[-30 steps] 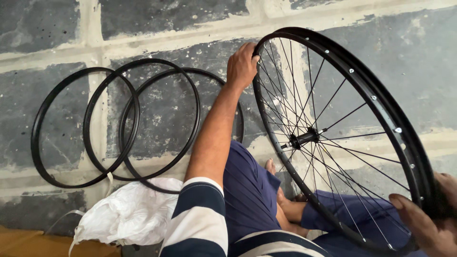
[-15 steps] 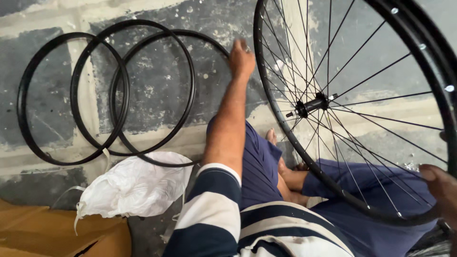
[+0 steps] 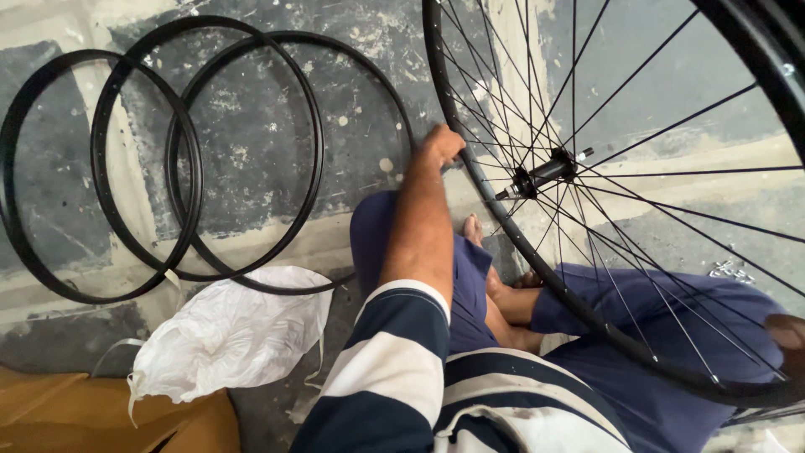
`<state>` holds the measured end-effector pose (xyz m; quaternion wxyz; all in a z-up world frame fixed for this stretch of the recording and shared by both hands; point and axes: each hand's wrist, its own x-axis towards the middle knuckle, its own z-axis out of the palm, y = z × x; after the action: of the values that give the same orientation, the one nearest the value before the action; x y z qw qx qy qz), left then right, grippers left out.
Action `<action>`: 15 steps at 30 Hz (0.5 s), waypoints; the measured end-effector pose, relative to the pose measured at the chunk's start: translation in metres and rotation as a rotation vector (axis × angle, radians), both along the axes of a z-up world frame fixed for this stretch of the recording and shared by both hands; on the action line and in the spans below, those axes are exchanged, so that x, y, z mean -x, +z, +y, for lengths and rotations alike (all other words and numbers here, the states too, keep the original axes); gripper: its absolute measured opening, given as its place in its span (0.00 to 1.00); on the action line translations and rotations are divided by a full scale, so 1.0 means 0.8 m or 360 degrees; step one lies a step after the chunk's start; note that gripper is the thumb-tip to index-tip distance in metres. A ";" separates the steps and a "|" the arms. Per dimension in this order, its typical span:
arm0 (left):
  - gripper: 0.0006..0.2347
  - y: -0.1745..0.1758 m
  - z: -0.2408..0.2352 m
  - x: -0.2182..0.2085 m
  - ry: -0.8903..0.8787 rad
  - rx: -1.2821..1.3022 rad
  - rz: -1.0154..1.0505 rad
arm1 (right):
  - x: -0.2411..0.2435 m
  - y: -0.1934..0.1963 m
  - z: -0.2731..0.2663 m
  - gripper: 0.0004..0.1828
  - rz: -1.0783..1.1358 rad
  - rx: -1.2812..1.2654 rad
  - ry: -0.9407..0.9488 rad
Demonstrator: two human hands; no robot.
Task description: The person sits on the floor and assembles a bicycle wheel by inserting spokes into the rim and hub. They then use a pair of scissors to cut the excess length of the spokes.
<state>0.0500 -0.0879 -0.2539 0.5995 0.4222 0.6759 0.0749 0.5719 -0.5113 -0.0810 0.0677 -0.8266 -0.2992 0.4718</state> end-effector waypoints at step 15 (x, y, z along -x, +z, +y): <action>0.13 -0.029 -0.024 -0.020 0.0129 -0.0109 0.0233 | 0.025 -0.005 0.125 0.25 -0.0026 -0.0199 0.0060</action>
<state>0.0656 -0.1067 -0.2771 0.5300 0.4191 0.7315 0.0912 0.5519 -0.4117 -0.0850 0.1080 -0.8188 -0.3440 0.4467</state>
